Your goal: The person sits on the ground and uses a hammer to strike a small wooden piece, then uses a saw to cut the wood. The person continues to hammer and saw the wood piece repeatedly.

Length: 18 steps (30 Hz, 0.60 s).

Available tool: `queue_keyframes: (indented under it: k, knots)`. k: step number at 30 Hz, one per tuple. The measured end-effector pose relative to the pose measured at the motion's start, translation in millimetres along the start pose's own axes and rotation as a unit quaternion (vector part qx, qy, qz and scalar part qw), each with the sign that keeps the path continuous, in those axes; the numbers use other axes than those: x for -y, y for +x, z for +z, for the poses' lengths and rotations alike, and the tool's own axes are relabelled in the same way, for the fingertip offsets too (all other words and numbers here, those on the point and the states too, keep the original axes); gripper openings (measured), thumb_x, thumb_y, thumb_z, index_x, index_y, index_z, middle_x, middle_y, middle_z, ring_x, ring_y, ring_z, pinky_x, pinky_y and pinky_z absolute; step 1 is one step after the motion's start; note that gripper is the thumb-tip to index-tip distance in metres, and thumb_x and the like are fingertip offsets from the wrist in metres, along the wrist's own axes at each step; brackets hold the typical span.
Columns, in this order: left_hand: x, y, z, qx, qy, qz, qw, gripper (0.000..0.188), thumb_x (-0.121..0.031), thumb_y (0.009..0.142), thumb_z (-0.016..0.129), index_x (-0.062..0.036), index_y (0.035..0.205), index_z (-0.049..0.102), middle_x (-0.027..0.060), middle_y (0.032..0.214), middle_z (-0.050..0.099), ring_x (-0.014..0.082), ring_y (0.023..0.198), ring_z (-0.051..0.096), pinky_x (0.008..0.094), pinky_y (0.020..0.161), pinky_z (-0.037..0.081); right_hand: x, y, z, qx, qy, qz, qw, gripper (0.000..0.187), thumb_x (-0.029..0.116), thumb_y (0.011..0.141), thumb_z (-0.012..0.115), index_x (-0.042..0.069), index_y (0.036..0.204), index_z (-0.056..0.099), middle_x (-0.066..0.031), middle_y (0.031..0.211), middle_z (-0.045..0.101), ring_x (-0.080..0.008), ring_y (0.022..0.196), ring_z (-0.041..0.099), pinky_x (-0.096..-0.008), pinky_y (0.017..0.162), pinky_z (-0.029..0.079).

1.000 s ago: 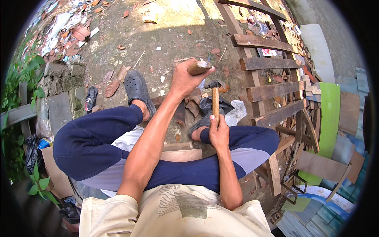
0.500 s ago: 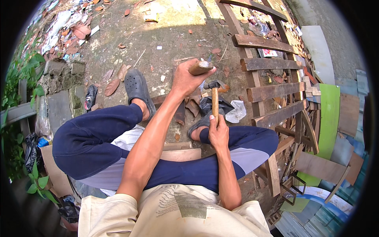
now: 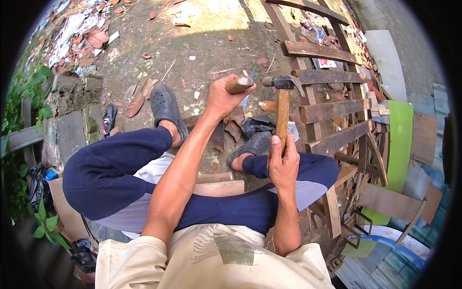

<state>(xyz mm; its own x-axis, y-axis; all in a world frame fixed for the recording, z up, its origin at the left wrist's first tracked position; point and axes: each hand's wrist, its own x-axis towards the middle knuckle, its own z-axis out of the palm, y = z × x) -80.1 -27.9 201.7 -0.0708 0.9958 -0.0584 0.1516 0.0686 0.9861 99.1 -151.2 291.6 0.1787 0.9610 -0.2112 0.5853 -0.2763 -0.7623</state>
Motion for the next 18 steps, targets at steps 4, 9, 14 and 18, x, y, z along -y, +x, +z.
queue_keyframes:
  k: [4, 9, 14, 18]
  knots:
    - [-1, 5, -7, 0.002, 0.000, -0.013, 1.000, 0.034, -0.035, 0.085, 0.085, -0.0035, 0.089, 0.072, 0.0067, 0.077, 0.071, 0.0116, 0.071, 0.064, 0.0323, 0.064, 0.052, 25, -5, -14, -0.009, 0.036, -0.021, 0.999, 0.032, 0.031, 0.105, 0.058, 0.000, 0.114, 0.061, -0.0075, 0.068, 0.061, -0.0157, 0.061, 0.059, -0.0340, 0.059, 0.048]
    - [-25, 11, -15, 0.037, -0.013, -0.020, 0.999, 0.045, -0.042, 0.092, 0.078, -0.0015, 0.110, 0.071, 0.0073, 0.095, 0.072, 0.0149, 0.088, 0.065, 0.0338, 0.077, 0.052, 20, -3, -12, -0.003, 0.039, -0.011, 0.999, 0.032, 0.030, 0.105, 0.059, 0.000, 0.113, 0.062, -0.0065, 0.067, 0.060, -0.0138, 0.061, 0.059, -0.0324, 0.057, 0.047]
    - [-15, 14, -11, 0.025, -0.109, -0.059, 0.992, 0.055, -0.048, 0.093, 0.075, -0.0007, 0.119, 0.067, 0.0126, 0.106, 0.072, 0.0181, 0.099, 0.066, 0.0369, 0.085, 0.052, -17, 9, 5, 0.001, 0.054, 0.027, 0.998, 0.031, 0.030, 0.105, 0.059, 0.000, 0.110, 0.063, -0.0045, 0.066, 0.059, -0.0119, 0.059, 0.057, -0.0312, 0.056, 0.045]
    - [24, 20, -7, -0.044, -0.045, -0.053, 0.997, 0.060, -0.055, 0.092, 0.074, -0.0003, 0.116, 0.066, 0.0110, 0.097, 0.072, 0.0174, 0.091, 0.066, 0.0354, 0.081, 0.052, -60, 17, 23, 0.000, 0.058, 0.064, 0.996, 0.029, 0.029, 0.105, 0.059, 0.001, 0.107, 0.063, -0.0028, 0.065, 0.058, -0.0106, 0.057, 0.055, -0.0308, 0.054, 0.044]
